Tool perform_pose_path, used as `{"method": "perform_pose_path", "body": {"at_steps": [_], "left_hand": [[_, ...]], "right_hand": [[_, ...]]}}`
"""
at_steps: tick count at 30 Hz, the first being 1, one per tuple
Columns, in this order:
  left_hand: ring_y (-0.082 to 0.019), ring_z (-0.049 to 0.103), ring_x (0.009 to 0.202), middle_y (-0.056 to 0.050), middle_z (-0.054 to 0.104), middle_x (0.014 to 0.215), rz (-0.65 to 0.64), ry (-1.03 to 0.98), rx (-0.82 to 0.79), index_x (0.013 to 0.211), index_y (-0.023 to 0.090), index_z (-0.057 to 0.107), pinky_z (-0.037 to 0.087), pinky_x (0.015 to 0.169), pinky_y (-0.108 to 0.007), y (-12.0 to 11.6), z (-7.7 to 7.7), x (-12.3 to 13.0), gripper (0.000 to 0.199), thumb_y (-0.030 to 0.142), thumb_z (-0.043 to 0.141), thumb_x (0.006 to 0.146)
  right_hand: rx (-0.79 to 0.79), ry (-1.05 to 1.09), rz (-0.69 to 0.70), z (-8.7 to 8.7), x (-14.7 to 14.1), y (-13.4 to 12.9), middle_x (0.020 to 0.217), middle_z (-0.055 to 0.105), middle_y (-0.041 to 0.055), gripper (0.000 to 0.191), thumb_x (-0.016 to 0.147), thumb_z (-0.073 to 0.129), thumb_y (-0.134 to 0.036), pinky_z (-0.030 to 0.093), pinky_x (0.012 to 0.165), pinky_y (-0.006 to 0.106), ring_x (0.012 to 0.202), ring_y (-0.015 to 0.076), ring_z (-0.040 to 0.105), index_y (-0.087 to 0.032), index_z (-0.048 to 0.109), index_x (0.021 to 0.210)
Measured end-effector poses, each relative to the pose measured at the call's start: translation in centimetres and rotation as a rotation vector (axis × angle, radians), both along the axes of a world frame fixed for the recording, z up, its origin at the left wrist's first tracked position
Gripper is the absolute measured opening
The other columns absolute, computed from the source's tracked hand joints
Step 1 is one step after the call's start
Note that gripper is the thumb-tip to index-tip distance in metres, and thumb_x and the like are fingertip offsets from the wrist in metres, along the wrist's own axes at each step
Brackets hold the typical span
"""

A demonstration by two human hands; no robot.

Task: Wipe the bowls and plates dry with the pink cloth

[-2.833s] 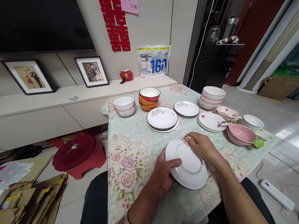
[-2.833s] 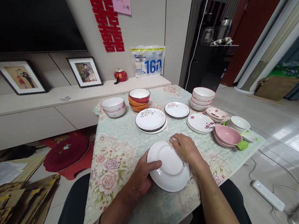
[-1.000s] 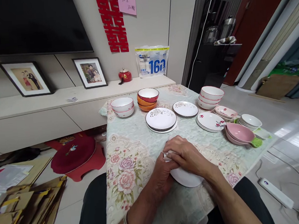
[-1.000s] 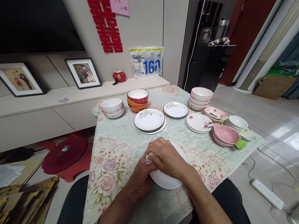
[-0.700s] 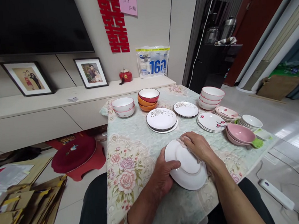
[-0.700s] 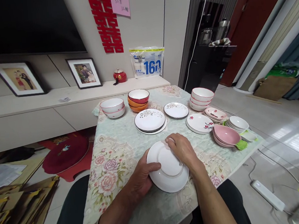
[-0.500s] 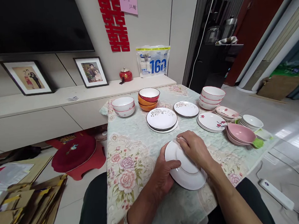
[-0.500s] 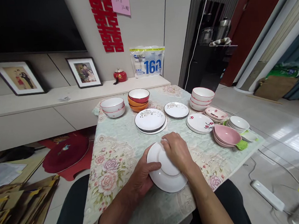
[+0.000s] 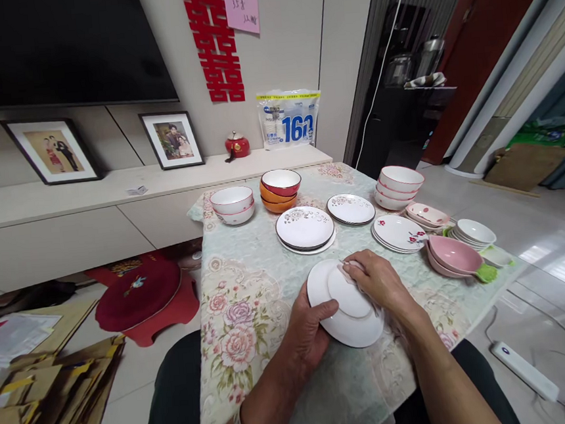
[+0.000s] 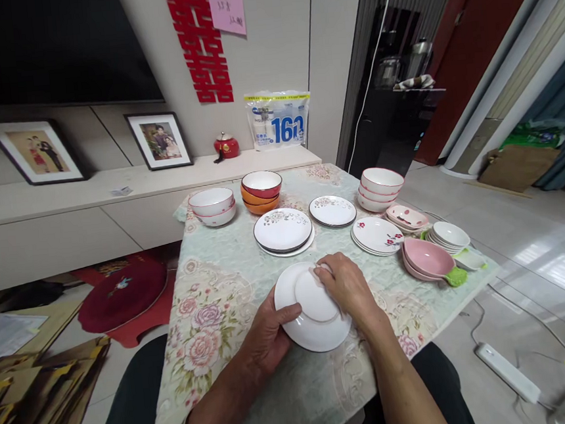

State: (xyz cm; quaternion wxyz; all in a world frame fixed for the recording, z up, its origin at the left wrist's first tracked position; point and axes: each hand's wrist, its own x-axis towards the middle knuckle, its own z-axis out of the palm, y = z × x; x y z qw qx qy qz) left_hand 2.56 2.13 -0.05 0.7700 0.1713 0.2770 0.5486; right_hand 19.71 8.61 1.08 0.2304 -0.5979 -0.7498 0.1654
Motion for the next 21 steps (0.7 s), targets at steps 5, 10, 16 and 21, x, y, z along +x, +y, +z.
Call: {"method": "perform_pose_path", "body": {"at_steps": [5, 10, 16, 21], "left_hand": [[-0.030, 0.065, 0.104, -0.011, 0.073, 0.111, -0.028, 0.010, -0.012, 0.133, 0.019, 0.053, 0.050, 0.087, -0.038, -0.2, 0.1, 0.1, 0.086, 0.004, 0.080, 0.053], [-0.023, 0.066, 0.086, -0.005, 0.073, 0.097, -0.073, 0.040, -0.022, 0.120, 0.020, 0.060, 0.049, 0.079, -0.034, -0.4, 0.5, 0.1, 0.071, 0.000, 0.074, 0.053], [-0.017, 0.062, 0.075, -0.002, 0.070, 0.081, -0.102, 0.072, -0.004, 0.096, 0.017, 0.066, 0.046, 0.072, -0.028, -0.4, 0.7, 0.1, 0.050, -0.002, 0.072, 0.050], [-0.027, 0.065, 0.096, -0.008, 0.073, 0.103, -0.140, 0.019, 0.030, 0.117, 0.018, 0.064, 0.049, 0.082, -0.036, -0.4, 0.3, -0.1, 0.068, 0.002, 0.074, 0.052]], "right_hand": [[0.095, -0.025, 0.002, 0.2, -1.0, -0.4, 0.099, 0.066, 0.0089, 0.020, 0.094, 0.050, -0.027, 0.043, 0.086, 0.036, 0.096, 0.0239, 0.058, -0.019, 0.068, 0.099], [0.191, 0.030, 0.260, 1.8, -3.8, -2.1, 0.101, 0.067, 0.0072, 0.016, 0.094, 0.052, -0.020, 0.042, 0.089, 0.037, 0.100, 0.0232, 0.055, -0.020, 0.067, 0.100], [0.151, 0.091, 0.520, 2.9, -4.4, -2.8, 0.103, 0.069, 0.0026, 0.016, 0.095, 0.055, -0.020, 0.041, 0.091, 0.036, 0.100, 0.0206, 0.055, -0.025, 0.068, 0.102], [0.102, 0.089, 0.147, 1.3, -1.9, -0.9, 0.099, 0.069, 0.0065, 0.017, 0.094, 0.053, -0.024, 0.043, 0.086, 0.035, 0.097, 0.0221, 0.058, -0.021, 0.069, 0.096]]}}
